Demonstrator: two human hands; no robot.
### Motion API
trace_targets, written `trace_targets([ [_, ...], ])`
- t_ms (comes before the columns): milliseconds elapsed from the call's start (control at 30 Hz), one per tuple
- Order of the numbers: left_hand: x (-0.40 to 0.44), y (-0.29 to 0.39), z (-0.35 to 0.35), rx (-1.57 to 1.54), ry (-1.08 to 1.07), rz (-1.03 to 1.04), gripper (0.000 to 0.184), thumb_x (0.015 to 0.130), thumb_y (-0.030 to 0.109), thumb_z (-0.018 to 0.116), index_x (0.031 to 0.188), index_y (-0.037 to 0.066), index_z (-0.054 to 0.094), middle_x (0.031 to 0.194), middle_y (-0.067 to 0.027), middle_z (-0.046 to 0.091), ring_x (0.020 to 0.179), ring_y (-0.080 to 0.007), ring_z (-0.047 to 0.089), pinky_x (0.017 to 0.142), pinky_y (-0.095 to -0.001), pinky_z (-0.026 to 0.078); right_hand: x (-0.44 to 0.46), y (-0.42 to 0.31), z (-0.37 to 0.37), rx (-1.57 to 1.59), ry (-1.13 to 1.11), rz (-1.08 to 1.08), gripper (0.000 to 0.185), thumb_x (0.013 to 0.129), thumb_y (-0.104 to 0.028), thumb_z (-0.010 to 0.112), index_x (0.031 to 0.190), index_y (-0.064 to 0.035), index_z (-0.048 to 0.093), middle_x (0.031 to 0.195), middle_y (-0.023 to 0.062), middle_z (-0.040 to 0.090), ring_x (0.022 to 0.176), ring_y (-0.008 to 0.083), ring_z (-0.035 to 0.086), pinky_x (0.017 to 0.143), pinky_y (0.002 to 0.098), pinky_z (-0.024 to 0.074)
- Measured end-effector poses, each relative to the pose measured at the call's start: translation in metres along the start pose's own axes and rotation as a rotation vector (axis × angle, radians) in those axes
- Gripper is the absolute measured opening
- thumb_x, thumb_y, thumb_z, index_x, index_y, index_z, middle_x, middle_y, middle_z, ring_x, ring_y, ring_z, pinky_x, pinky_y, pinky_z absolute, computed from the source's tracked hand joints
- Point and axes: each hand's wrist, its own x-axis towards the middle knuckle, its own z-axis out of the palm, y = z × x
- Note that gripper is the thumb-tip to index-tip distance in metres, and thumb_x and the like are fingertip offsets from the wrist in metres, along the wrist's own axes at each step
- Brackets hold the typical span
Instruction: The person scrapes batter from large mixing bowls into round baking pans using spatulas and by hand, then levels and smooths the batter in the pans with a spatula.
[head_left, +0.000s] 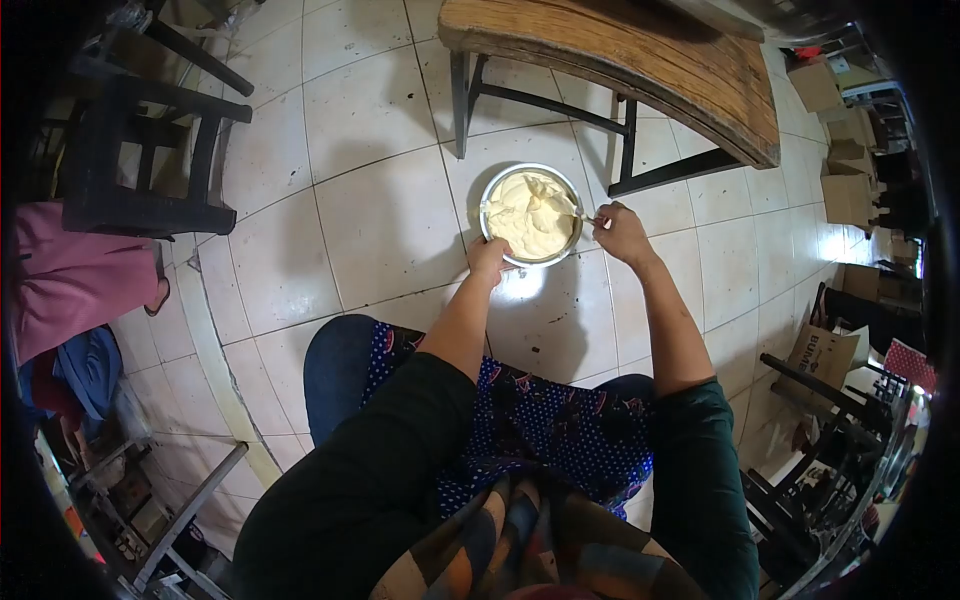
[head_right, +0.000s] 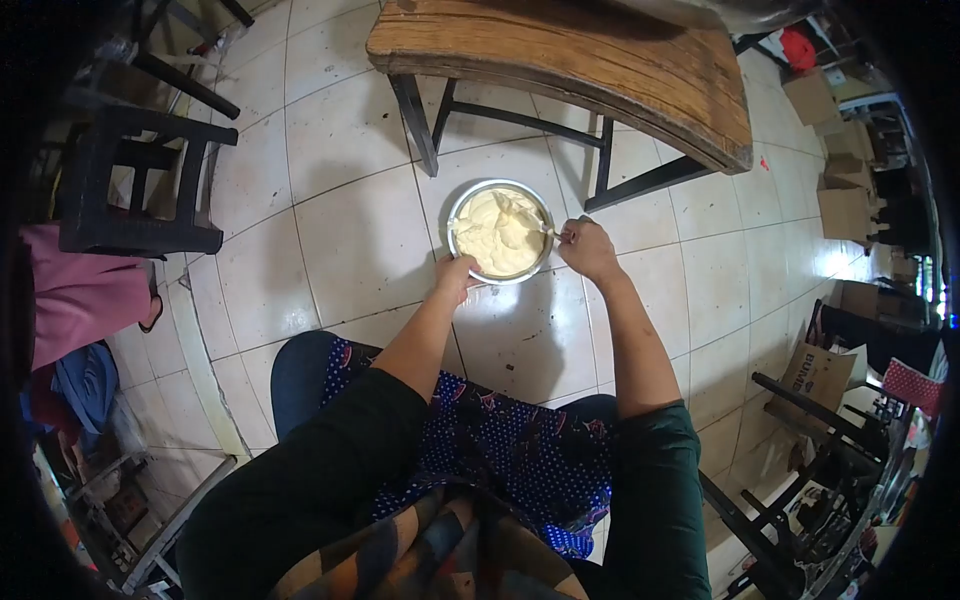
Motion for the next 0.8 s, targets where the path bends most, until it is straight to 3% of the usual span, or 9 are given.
trace_targets([
  [333,-0.006,0.0,0.001,0.036,0.08,0.013,0.039,0.061,-0.009,0.054,0.1,-0.009,0.051,0.097,-0.019,0.058,0.079,-0.0344,0.064,0.065,-0.0424,0.059,-0.008,-0.003,0.01,0.08,-0.039,-0.046,0.015,0.068,-0.009,0.058,0.078,0.0012,0.061,0.083,0.0189,0.061,0.079,0.0344,0.06,0.073,0.0385,0.0479],
  [400,0.013,-0.016,-0.007,0.058,0.097,-0.1,0.041,0.062,-0.006,0.054,0.102,-0.006,0.051,0.098,-0.0178,0.057,0.083,-0.0332,0.063,0.069,-0.0443,0.058,-0.009,-0.006,0.01,0.095,-0.031,-0.063,0.015,0.068,-0.009,0.058,0.078,0.0013,0.061,0.082,0.019,0.061,0.079,0.0344,0.06,0.073,0.0387,0.0478],
  [433,0.032,-0.031,-0.016,0.041,0.026,-0.163,0.041,0.064,-0.004,0.054,0.105,-0.005,0.05,0.099,-0.0165,0.057,0.086,-0.0316,0.062,0.076,-0.0441,0.056,-0.011,-0.008,0.009,0.117,-0.031,-0.068,0.014,0.068,-0.009,0.058,0.077,0.0015,0.06,0.082,0.0191,0.061,0.079,0.0345,0.059,0.073,0.0388,0.0476],
  [567,0.003,-0.008,-0.022,0.01,-0.145,-0.283,0.039,0.066,-0.003,0.053,0.105,-0.005,0.049,0.099,-0.0158,0.057,0.086,-0.0304,0.062,0.081,-0.0403,0.054,-0.016,-0.019,0.004,0.085,-0.06,-0.079,0.015,0.069,-0.009,0.057,0.078,0.0014,0.061,0.083,0.0189,0.061,0.079,0.0338,0.059,0.072,0.0385,0.0476],
  [800,-0.007,-0.012,-0.032,0.049,-0.198,-0.209,0.044,0.067,-0.004,0.054,0.11,-0.006,0.048,0.104,-0.0174,0.057,0.087,-0.0303,0.062,0.079,-0.0401,0.056,-0.023,-0.027,-0.003,0.142,-0.105,-0.057,0.014,0.069,-0.008,0.057,0.079,0.0015,0.06,0.083,0.0188,0.06,0.078,0.0337,0.059,0.072,0.0383,0.0474],
])
